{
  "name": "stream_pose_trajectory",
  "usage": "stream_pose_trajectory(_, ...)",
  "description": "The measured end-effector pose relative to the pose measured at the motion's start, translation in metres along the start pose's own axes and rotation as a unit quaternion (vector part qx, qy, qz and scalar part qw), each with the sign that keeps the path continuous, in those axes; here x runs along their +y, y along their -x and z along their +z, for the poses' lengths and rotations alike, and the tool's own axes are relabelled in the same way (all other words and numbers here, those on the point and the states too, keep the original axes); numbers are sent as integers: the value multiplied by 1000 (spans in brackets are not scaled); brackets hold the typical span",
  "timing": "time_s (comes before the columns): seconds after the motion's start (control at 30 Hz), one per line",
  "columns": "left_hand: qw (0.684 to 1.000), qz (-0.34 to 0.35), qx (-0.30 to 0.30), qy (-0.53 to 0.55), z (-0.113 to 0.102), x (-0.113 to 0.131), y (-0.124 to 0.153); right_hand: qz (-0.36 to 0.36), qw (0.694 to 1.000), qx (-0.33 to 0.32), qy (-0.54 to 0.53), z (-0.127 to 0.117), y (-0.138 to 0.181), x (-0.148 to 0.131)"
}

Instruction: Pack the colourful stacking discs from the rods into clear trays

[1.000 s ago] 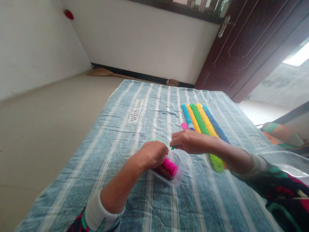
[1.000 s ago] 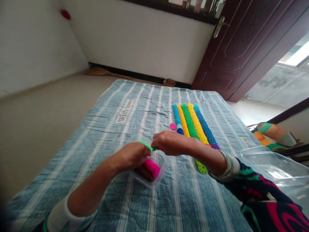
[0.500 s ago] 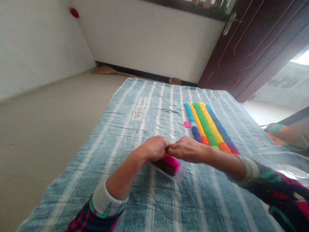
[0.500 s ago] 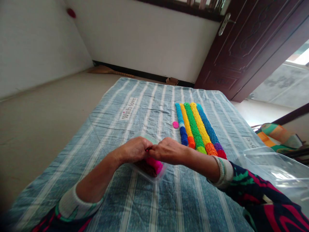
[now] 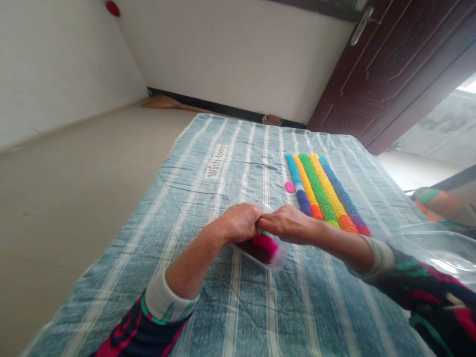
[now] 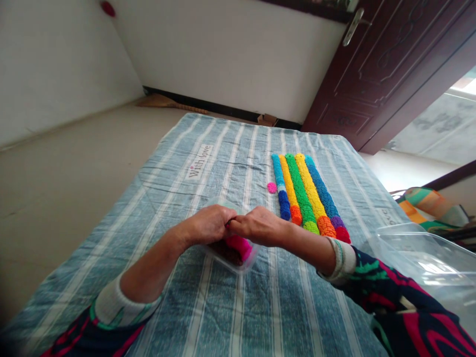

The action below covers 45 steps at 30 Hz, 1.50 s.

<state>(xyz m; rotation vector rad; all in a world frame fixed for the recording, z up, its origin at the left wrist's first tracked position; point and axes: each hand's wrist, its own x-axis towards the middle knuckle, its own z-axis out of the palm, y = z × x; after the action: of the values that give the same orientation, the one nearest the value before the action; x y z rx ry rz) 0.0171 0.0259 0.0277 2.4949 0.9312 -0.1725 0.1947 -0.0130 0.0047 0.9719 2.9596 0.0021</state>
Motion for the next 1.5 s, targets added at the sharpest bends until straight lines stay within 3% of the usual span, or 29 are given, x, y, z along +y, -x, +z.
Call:
stream_pose_trajectory(0.6, 1000, -9, 8, -5, -2, -6, 0, 4, 999, 32, 21, 1, 0, 2)
stream_pose_trajectory(0.87, 998, 10, 54, 44, -5, -13, 1, 19, 999, 42, 23, -1, -1, -1)
stream_pose_trajectory(1.23, 996, -4, 82, -35, -1, 4, -4, 70, 975, 208, 45, 3, 22, 7)
stream_pose_trajectory(1.33, 996, 3, 67, -64, 4, 9, -7, 93, 980, 175, 0, 5, 29, 5)
stream_pose_trajectory(1.5, 993, -26, 46, -109, 5, 12, -9, 148, 985, 61, -69, 2, 26, 0)
